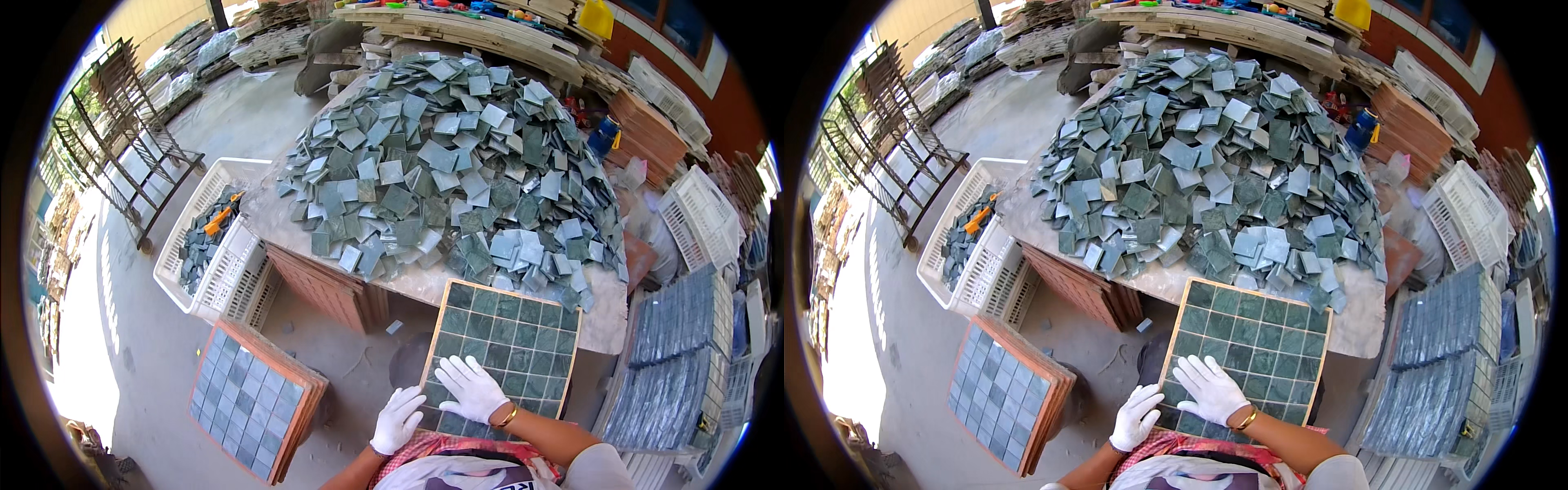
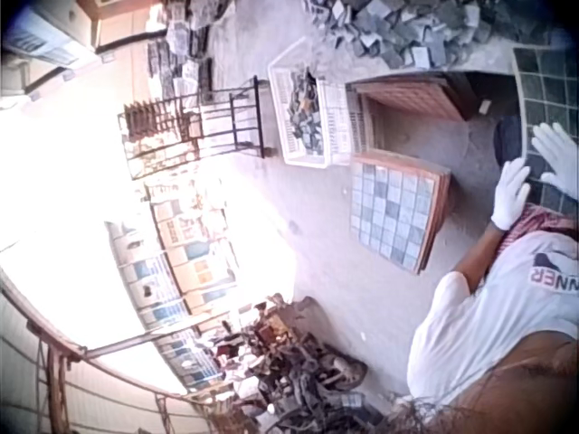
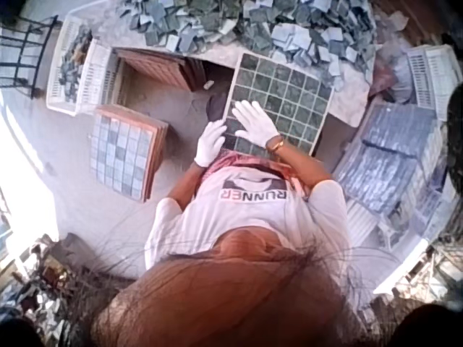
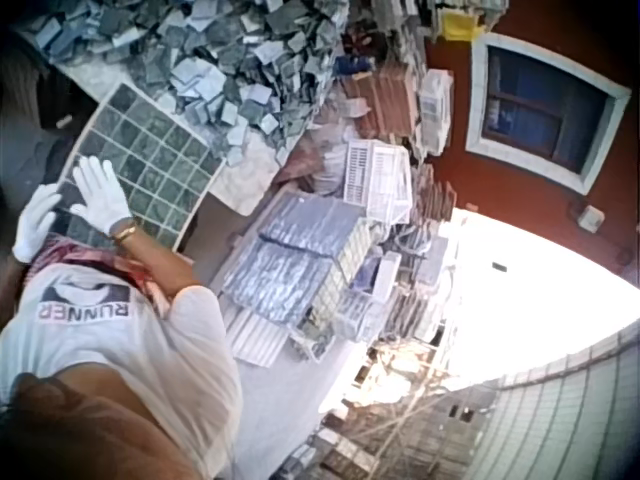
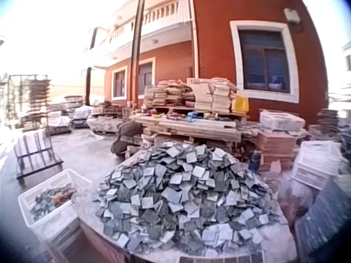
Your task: The person places small square tiles into a grid frame, then flips the frame to reveal a completed tile sheet. They repeat this process with another frame, arranging tiles one by one into the grid.
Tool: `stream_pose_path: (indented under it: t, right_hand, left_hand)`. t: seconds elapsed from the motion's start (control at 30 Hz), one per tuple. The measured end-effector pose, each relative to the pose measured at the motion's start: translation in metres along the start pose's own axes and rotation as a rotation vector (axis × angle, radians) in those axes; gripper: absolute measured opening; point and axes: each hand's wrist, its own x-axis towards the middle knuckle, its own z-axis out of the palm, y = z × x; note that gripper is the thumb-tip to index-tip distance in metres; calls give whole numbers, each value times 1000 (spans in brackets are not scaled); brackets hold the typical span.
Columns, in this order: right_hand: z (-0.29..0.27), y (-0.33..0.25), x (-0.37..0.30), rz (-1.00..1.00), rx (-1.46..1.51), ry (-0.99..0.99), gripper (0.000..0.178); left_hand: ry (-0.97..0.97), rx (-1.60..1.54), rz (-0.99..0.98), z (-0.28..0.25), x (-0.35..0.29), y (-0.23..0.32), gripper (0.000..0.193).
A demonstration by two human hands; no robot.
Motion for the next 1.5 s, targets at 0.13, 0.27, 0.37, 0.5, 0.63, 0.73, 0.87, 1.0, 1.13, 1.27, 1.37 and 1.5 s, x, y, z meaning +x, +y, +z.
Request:
stream_pose_path:
  t: [0.13,0.27,0.37,0.5,0.63,0.73,0.87,1.0,1.13,1.27,1.37,1.5]
  right_hand:
    - [-7,60,-26,396,-67,158,76]
    - [6,81,-16,614,-109,288,81]
    - [-7,77,2,347,-48,131,80]
    - [-26,121,40,168,-75,94,85]
    - [-38,118,54,167,-138,-20,89]
    - [-38,119,57,185,-109,-59,88]
    - [-42,118,57,188,-85,-50,86]
    - [-46,117,64,203,-13,-58,84]
    - [-53,124,78,121,32,-58,82]
    - [-40,130,73,171,21,-61,76]
    - [-37,124,65,235,0,-40,73]
    - [-37,128,72,185,-7,-75,72]
  left_hand:
    - [118,-109,-108,-6,0,3,35]
    - [126,-257,-145,-3,-3,-8,33]
    - [266,-776,-497,2,-3,-37,33]
    - [416,-869,-874,22,23,-110,39]
    - [250,-405,-993,75,47,-236,32]
    - [125,-254,-1069,103,64,-293,36]
    - [-86,67,-1062,123,89,-319,35]
    - [-291,383,-929,156,98,-368,28]
    - [-238,244,-684,204,48,-485,43]
    - [-514,596,-707,206,69,-468,50]
    - [-577,600,-713,202,84,-457,48]
    - [-553,609,-831,198,58,-457,45]
